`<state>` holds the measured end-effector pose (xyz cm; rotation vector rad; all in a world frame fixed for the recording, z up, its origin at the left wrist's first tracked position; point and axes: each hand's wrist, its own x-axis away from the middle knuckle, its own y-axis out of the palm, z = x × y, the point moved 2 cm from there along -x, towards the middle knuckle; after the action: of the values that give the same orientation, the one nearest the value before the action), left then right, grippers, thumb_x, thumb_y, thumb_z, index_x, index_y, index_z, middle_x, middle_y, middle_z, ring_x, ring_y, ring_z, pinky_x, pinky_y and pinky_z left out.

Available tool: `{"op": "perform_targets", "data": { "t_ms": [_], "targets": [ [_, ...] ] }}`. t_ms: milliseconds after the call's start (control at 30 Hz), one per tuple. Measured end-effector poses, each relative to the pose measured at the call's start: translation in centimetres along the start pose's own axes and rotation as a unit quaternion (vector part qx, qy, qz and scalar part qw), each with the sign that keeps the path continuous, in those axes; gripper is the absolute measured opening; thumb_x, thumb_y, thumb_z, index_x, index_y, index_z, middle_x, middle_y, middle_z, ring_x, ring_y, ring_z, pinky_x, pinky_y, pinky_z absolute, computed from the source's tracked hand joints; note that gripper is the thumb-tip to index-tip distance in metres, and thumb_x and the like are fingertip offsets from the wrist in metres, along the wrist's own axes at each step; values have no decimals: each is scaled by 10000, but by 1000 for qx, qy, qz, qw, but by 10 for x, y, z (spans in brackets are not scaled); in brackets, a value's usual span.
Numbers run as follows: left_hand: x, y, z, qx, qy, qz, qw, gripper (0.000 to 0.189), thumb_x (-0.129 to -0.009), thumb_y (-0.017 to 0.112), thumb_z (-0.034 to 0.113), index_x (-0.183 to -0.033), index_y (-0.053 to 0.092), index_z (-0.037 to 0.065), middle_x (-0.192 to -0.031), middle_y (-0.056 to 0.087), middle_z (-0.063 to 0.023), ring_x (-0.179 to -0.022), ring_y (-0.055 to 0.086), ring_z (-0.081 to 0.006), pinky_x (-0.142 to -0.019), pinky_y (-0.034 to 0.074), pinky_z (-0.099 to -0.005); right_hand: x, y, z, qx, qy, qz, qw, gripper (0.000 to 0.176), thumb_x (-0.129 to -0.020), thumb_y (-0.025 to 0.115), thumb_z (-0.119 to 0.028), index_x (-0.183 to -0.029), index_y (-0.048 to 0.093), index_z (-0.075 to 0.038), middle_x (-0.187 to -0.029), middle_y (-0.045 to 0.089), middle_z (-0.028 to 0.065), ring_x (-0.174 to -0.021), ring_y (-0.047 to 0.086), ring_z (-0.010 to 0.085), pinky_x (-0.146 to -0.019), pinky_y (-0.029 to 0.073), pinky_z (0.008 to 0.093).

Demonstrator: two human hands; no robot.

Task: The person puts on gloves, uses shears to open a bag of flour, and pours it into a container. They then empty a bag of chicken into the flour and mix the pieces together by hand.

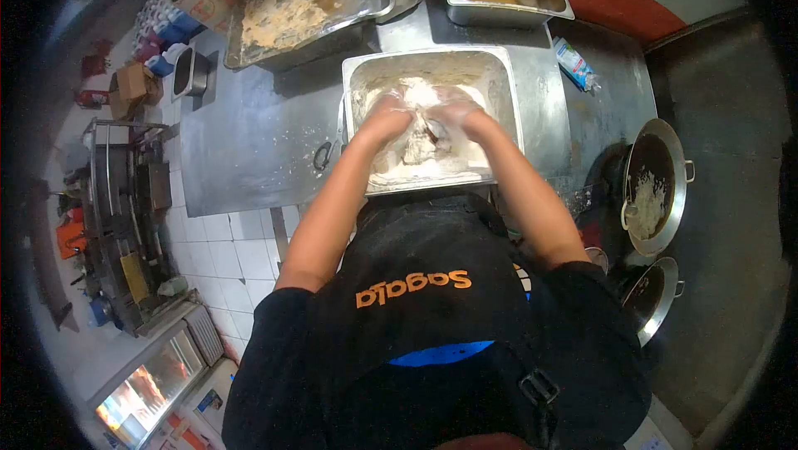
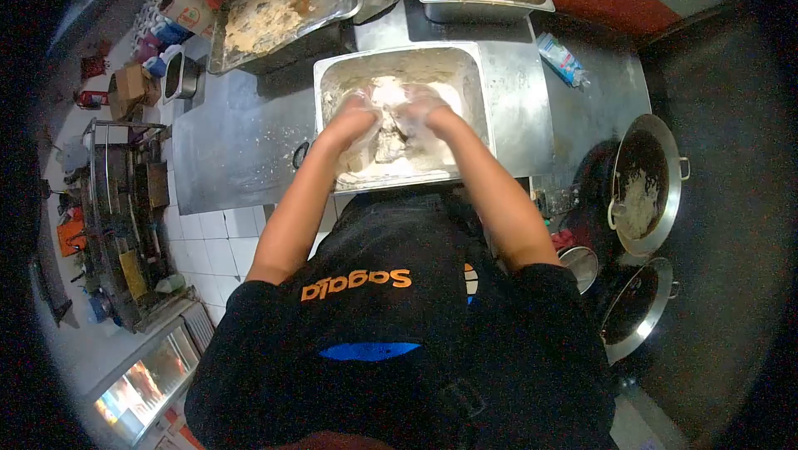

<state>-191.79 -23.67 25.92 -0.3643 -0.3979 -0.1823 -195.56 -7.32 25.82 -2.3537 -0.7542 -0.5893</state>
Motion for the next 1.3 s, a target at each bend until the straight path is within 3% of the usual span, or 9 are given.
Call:
{"op": "perform_targets", "data": {
  "t_ms": [233,367,633,833,900,1000,1100,1167,1300],
  "targets": [
    [3,30,-24,-278,30,-117,953,678,-726,631,261,-1263,386,-73,-1234,465,-272,-1162,452,-309,-976,336,-296,9,15,39,137,-59,-77,986,694,-713,710,-329,-1230,451,53,-1175,545,162,-1034,520,235,-877,423,304],
    [2,28,-27,-120,-16,-12,993,617,-740,660,202,-1235,409,-67,-1141,546,-237,-1052,531,-265,-894,410,-307,-2,18,36,-183,-16,-86,979,505,-737,697,-200,-1133,500,44,-972,613,126,-824,575,194,-699,481,286],
    [41,-13,9,-27,77,135,988,349,-734,619,180,-1009,585,-34,-920,630,-203,-879,596,-292,-793,450,-340,19,-15,42,-181,-89,61,978,276,-749,657,-85,-950,485,-6,-850,605,82,-744,567,122,-629,470,251],
    [52,-20,23,1,29,23,999,375,-718,623,196,-994,586,-55,-994,605,-226,-957,583,-319,-834,445,-355,36,-41,18,135,-34,84,987,572,-647,753,-261,-1062,545,72,-957,592,178,-904,562,245,-769,465,337],
    [44,-14,30,-276,1,7,961,535,-676,667,160,-1132,511,-72,-1102,562,-242,-1031,548,-312,-874,426,-331,4,-23,45,103,-5,-17,994,659,-609,769,-294,-1103,533,73,-1076,565,218,-1022,534,292,-856,440,340],
    [-17,23,-43,-402,111,-42,908,676,-641,684,152,-1220,425,-83,-1167,512,-274,-1113,494,-348,-928,396,-327,-17,26,24,390,-133,-79,908,817,-586,767,-311,-1226,432,70,-1145,540,239,-1098,505,310,-920,408,330],
    [-15,18,-18,-270,13,-4,963,637,-625,699,253,-1152,494,-39,-1089,563,-252,-1023,553,-346,-870,443,-359,-28,44,26,258,3,36,965,885,-591,751,-316,-1286,357,64,-1193,510,254,-1135,485,324,-944,393,326],
    [-10,8,-18,-208,60,25,976,582,-634,699,243,-1117,528,-35,-1060,575,-249,-1006,562,-336,-852,451,-360,-26,42,29,220,-143,131,956,824,-602,749,-259,-1268,385,62,-1152,540,236,-1052,536,295,-878,438,312],
    [20,-9,-2,-216,51,68,973,397,-661,715,264,-920,629,-25,-881,626,-231,-844,608,-339,-749,471,-380,19,2,17,-65,-84,6,994,685,-663,707,-92,-1270,412,23,-1035,601,145,-833,571,158,-733,477,270]
  ]
}}
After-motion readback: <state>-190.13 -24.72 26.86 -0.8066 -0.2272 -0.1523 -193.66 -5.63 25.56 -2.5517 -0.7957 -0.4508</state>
